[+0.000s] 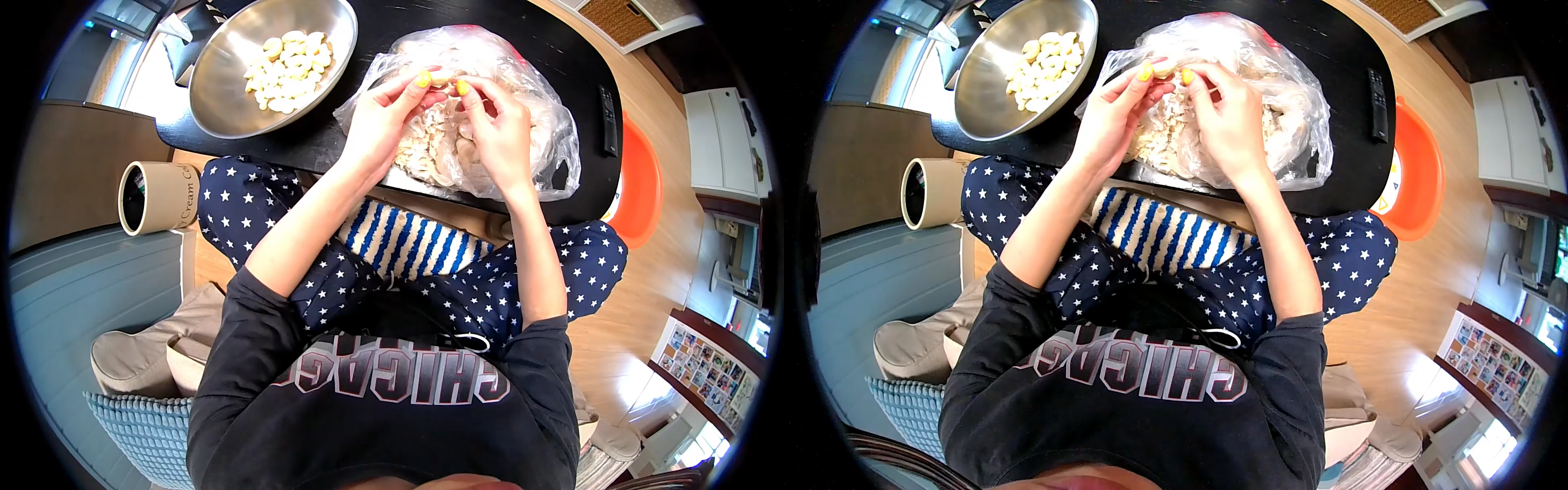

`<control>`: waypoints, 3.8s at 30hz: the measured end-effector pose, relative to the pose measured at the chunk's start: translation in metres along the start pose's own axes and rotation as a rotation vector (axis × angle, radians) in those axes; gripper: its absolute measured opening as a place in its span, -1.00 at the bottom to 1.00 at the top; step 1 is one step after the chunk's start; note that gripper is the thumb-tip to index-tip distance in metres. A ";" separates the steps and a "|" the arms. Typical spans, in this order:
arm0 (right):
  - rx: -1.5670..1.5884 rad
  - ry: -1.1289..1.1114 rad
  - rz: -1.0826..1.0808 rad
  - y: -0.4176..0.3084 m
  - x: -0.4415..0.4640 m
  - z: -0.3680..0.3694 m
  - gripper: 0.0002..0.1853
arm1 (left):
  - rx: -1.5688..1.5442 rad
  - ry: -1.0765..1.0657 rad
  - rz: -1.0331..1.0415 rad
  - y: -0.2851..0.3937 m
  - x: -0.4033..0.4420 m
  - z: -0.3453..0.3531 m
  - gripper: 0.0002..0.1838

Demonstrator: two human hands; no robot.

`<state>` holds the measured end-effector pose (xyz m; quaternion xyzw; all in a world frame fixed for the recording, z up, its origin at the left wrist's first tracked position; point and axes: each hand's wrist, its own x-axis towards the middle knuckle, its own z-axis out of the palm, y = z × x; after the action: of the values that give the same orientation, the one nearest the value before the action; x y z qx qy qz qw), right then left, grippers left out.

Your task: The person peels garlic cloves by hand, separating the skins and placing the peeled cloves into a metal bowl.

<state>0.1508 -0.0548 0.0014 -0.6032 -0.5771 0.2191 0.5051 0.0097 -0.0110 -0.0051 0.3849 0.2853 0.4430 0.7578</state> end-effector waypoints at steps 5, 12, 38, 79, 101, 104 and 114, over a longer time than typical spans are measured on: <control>0.178 0.095 -0.034 -0.003 -0.003 0.006 -0.84 | 0.152 -0.017 0.043 -0.005 -0.002 -0.001 -0.66; 0.207 0.085 0.038 -0.006 -0.005 0.003 -0.85 | 0.479 -0.004 0.210 0.001 -0.004 0.001 -0.73; 0.339 0.053 0.051 -0.007 -0.005 -0.002 -0.85 | 0.633 -0.084 0.365 0.003 -0.001 -0.005 -0.76; 0.109 0.149 -0.052 -0.002 -0.001 0.001 -0.90 | 0.142 -0.111 -0.006 0.004 -0.002 -0.004 -0.70; 0.138 0.160 -0.047 -0.011 -0.008 0.008 -0.89 | 0.270 -0.016 0.068 0.001 -0.003 0.001 -0.71; 0.145 0.190 -0.051 -0.007 -0.010 0.012 -0.91 | 0.321 -0.029 0.086 0.000 -0.003 0.000 -0.72; 0.339 0.193 0.048 -0.002 -0.006 0.015 -0.92 | 0.199 -0.008 0.069 -0.002 -0.003 0.002 -0.71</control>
<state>0.1354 -0.0554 -0.0053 -0.5411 -0.4665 0.2664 0.6470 0.0112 -0.0151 -0.0056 0.4696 0.3114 0.4365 0.7014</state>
